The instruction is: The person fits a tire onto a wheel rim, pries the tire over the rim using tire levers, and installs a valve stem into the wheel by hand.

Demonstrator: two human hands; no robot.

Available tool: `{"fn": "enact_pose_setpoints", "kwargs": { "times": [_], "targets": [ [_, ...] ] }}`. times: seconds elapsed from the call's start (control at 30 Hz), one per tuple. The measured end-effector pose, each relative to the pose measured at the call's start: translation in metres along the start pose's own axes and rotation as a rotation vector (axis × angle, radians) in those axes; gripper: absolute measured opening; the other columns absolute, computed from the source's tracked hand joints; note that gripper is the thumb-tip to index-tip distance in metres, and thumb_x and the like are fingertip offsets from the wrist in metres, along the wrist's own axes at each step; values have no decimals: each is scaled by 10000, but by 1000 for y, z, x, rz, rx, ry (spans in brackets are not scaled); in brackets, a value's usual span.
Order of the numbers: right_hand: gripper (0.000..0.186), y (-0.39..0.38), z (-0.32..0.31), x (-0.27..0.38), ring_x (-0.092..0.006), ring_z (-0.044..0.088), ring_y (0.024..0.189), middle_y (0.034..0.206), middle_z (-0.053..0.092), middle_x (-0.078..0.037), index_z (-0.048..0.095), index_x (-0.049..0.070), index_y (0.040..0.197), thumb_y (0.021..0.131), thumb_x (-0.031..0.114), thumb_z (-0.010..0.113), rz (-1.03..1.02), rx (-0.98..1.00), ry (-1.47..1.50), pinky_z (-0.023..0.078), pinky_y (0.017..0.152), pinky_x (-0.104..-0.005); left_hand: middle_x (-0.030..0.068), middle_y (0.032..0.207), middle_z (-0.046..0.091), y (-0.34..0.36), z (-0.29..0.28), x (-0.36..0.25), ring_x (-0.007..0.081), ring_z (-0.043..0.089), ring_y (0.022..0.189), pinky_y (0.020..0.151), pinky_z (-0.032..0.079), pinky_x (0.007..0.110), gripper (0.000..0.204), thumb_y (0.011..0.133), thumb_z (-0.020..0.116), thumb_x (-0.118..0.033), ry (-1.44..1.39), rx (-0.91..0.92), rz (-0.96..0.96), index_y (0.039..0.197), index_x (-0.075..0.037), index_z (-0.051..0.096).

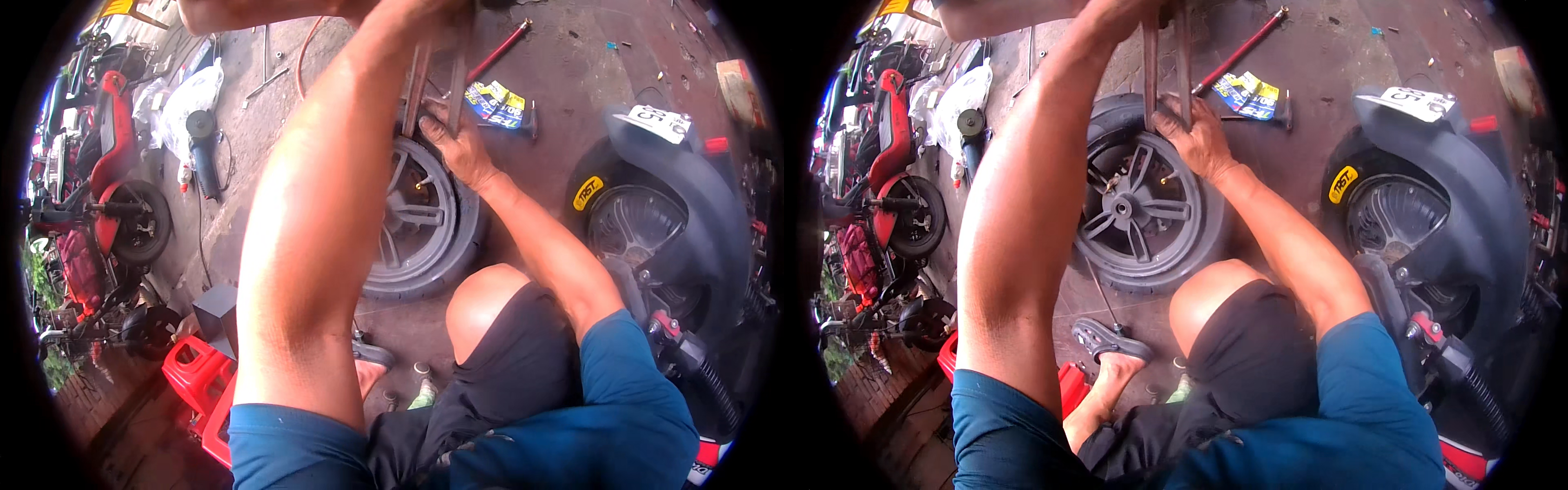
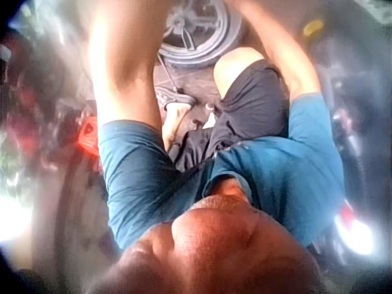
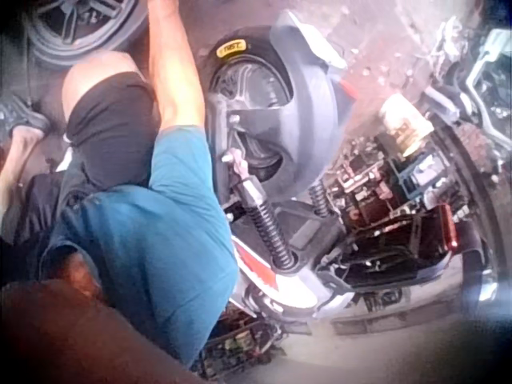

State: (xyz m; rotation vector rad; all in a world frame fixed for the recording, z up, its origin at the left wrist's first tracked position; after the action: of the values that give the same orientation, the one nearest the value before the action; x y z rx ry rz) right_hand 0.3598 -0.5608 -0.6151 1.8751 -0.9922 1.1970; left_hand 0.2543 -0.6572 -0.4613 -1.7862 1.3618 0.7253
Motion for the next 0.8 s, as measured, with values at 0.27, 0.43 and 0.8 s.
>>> {"fn": "enact_pose_setpoints", "kwargs": {
  "times": [0.27,0.43,0.8],
  "targets": [
    [312,-42,-2,39,-295,616,737,779,623,-135,602,62,969,930,364,533,-16,40,28,486,678,-343,153,947,672,-9,-17,-23,323,657,818,647,506,445,440,980,359,-377,798,-61,301,959,-67,670],
    [360,-37,48,72,-335,605,689,702,600,-131,539,76,858,885,435,561,-203,380,-299,473,597,-414,133,665,634,10,-26,17,295,634,630,566,508,423,443,977,372,-389,656,206,362,869,-85,675],
    [608,-33,64,126,-325,472,929,916,524,-110,546,46,875,670,600,690,-530,50,-576,373,826,-413,105,575,599,-12,-55,46,270,597,514,479,477,391,273,821,551,-209,1069,-11,761,606,-52,610]
  ]
}}
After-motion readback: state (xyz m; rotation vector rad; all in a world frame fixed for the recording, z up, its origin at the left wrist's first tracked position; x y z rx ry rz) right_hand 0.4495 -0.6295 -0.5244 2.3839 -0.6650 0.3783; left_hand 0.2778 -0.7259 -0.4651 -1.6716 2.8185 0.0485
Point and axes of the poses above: each hand's wrist, its own y-axis towards the middle knuckle, its own z-axis out of the palm, x = y × z, the point moved 9 cm from there along y, towards the middle knuckle
